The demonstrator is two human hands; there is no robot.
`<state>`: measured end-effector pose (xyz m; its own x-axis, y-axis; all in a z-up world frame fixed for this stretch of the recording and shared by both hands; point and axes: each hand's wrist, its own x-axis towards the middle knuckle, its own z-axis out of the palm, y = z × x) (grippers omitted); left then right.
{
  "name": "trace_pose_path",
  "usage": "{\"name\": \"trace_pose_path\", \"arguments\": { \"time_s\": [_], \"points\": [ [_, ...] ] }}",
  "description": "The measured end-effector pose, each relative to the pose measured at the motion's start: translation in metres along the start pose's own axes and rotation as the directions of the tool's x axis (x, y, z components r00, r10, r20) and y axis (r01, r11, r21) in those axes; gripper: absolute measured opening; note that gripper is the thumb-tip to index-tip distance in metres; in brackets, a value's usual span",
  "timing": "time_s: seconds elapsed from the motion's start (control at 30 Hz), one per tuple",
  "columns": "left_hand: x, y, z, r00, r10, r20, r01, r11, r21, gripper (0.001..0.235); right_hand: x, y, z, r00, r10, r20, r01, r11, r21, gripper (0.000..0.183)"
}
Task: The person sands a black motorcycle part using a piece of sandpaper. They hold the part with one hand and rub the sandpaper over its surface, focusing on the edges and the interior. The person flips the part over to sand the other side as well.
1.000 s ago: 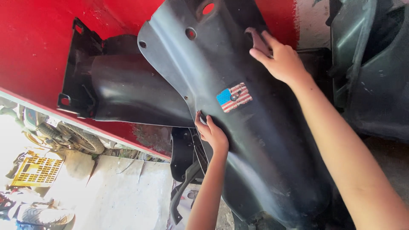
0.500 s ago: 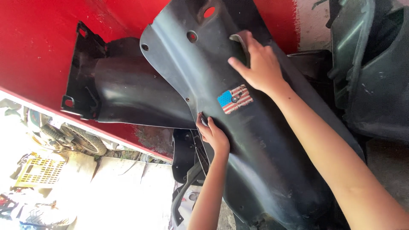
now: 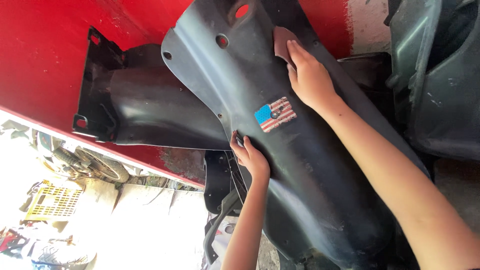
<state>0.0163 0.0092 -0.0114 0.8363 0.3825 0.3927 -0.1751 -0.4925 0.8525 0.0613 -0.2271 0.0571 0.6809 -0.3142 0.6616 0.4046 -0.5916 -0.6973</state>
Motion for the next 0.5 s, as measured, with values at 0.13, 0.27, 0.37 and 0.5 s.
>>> {"name": "trace_pose_path", "arguments": {
  "time_s": [0.13, 0.27, 0.37, 0.5],
  "points": [
    [0.001, 0.000, 0.001, 1.000, 0.014, -0.002, -0.014, 1.000, 0.000, 0.049, -0.020, -0.010, -0.027, 0.987, -0.076, 0.140, 0.076, 0.997, 0.002, 0.067],
    [0.000, -0.001, 0.001, 1.000, 0.016, -0.013, -0.016, 1.000, 0.015, 0.049, -0.044, -0.012, -0.040, 0.880, -0.318, 0.352, 0.376, 0.921, -0.107, 0.067],
    [-0.002, 0.002, 0.000, 1.000, 0.007, -0.011, -0.007, 1.000, 0.015, 0.049, -0.038, -0.019, -0.063, 0.814, -0.330, 0.478, 0.461, 0.868, -0.185, 0.069],
    [-0.001, 0.003, 0.000, 1.000, 0.009, -0.007, -0.009, 1.000, 0.017, 0.049, -0.027, -0.013, -0.085, 0.828, -0.166, 0.535, 0.283, 0.948, -0.145, 0.080]
  ]
}}
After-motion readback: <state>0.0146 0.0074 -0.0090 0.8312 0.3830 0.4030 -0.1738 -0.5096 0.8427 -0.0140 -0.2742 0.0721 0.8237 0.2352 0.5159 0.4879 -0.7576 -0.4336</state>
